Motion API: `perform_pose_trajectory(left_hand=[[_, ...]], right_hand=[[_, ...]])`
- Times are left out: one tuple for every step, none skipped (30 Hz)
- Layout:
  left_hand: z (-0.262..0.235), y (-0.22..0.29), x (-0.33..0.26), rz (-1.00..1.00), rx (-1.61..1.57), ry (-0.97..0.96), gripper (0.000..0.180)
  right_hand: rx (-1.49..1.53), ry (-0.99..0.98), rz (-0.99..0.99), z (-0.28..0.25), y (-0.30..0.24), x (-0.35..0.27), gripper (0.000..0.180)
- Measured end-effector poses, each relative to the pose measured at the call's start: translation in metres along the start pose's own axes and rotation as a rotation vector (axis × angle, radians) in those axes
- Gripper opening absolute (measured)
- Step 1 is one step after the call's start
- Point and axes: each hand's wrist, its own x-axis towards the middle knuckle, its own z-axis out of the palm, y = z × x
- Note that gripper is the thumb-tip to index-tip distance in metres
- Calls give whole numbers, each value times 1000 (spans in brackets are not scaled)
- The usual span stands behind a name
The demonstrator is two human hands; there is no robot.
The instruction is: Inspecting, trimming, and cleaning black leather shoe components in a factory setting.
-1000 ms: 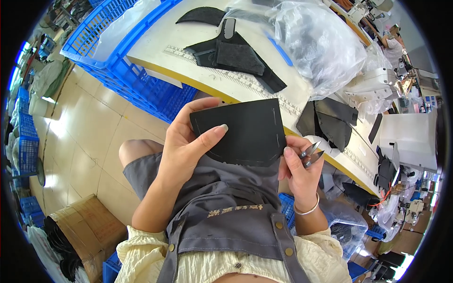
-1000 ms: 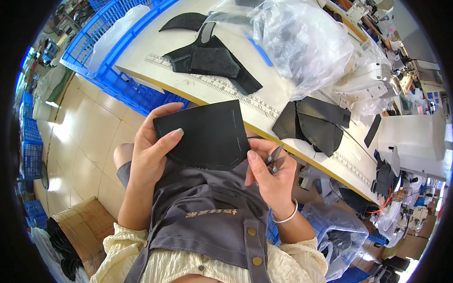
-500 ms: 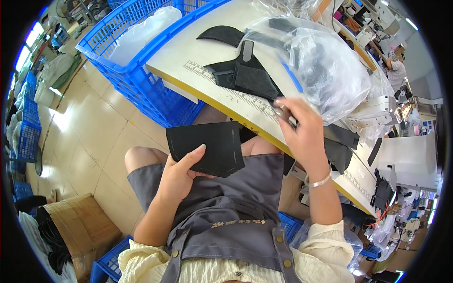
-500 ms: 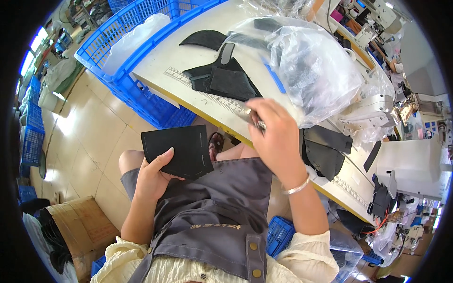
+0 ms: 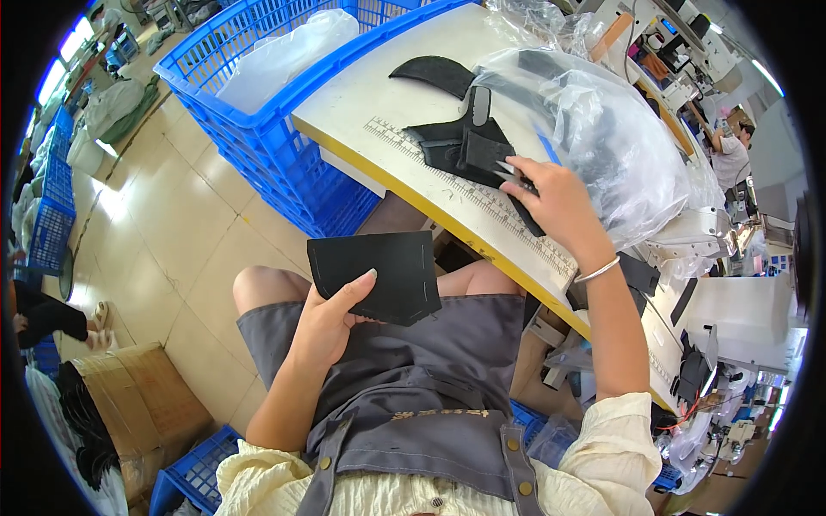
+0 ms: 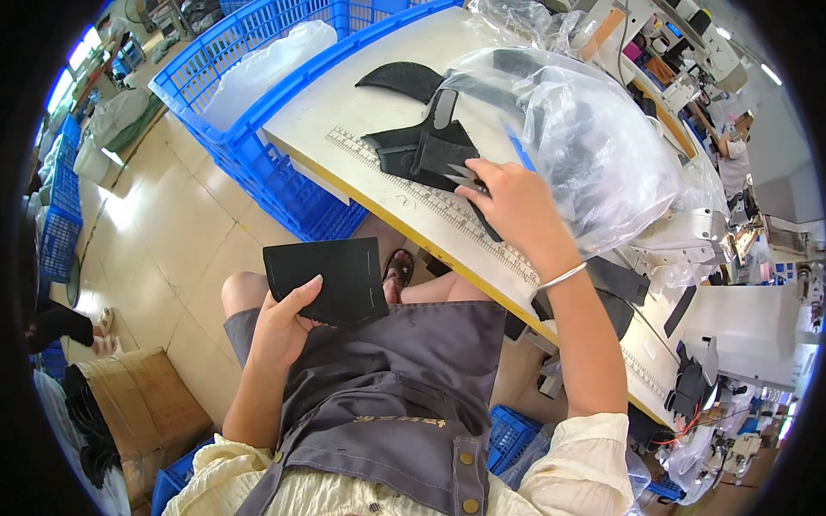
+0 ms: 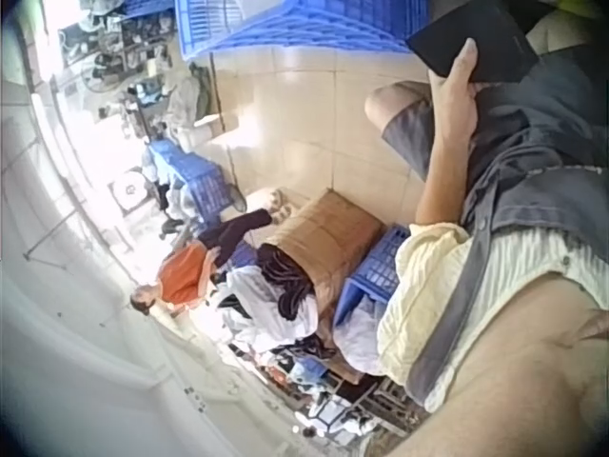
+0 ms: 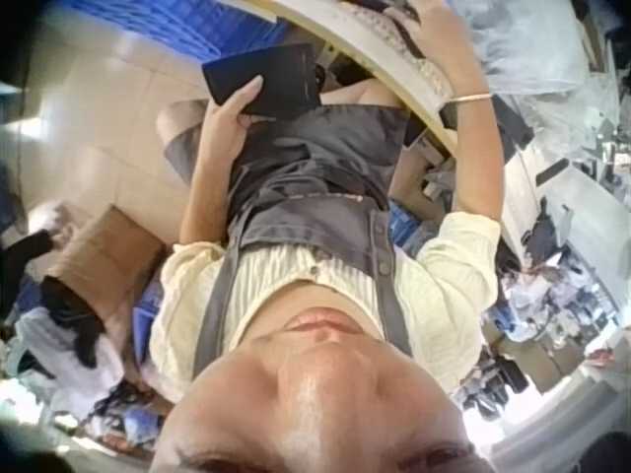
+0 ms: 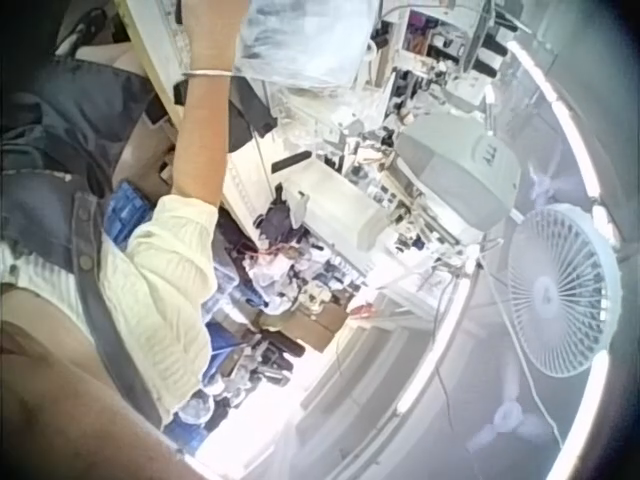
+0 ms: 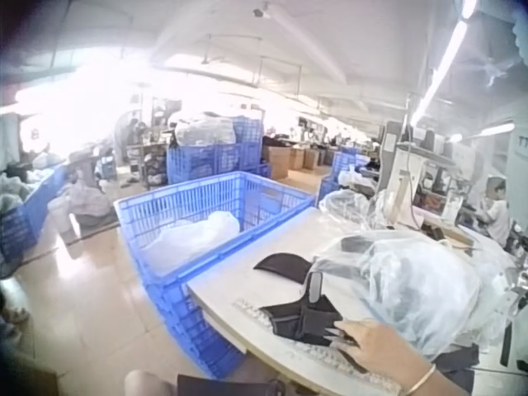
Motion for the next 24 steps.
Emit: perform_pose_trajectory(left_hand=[[-1,-1,1,-4,-4,-6,27],[-1,-1,1,-9,-7,-13,26],[0,-1,1,-10,-8,-19,26],[1,-1,0,-6,-10,-14,26],[3,0,-2,-2,-12,-11,26],[4,0,-2,-6,-16,-21,26],[4,1,-2,1,-17,-27,25],[5,2,-3,6,-19,-36,25],[5,2,-4,3,-20,-43,25],[4,1,-4,16,-16,-30,25],[3,0,-4,29,-12,-17,25],[4,1,-4,25,-9,-9,26],[4,1,-4,15,-8,-20,26],[5,1,-4,23,-9,-12,26],[6,0,-4,33,-9,-3,26],[6,-1,-3,23,-11,-22,26],[8,-2,-3,16,-7,-30,26],[10,-2,-4,21,-8,-18,26],[12,-2,-4,27,-9,-5,26],[12,-2,-4,26,-4,-9,26],[12,-2,-4,26,1,-14,25],[12,-2,-5,28,6,-19,25],[12,-1,-5,32,9,-19,25],[13,-1,-6,35,5,-19,26]], right_hand=[[-1,-2,1,-3,2,2,26],[79,15,40,-5,3,3,22],[156,35,80,-9,5,4,19],[171,212,36,-7,9,5,16],[165,215,40,-12,9,3,16],[169,316,145,-19,6,4,16],[172,418,251,-25,5,3,16],[255,450,272,-28,12,0,20],[248,453,276,-34,9,-3,20],[572,364,418,-43,2,-10,23],[897,268,555,-49,-4,-16,25],[923,272,510,-51,-7,-21,29],[916,281,521,-55,-12,-28,29],[904,264,523,-61,-18,-33,30],[894,246,523,-65,-24,-38,31],[884,237,515,-67,-27,-43,28],[881,244,523,-69,-30,-45,28],[887,245,519,-70,-32,-47,28],[894,245,514,-71,-34,-48,27],[911,243,514,-72,-36,-48,30],[913,248,513,-73,-35,-49,30],[916,238,515,-73,-35,-50,31],[920,227,516,-73,-35,-50,31],[925,227,509,-73,-35,-50,31]])
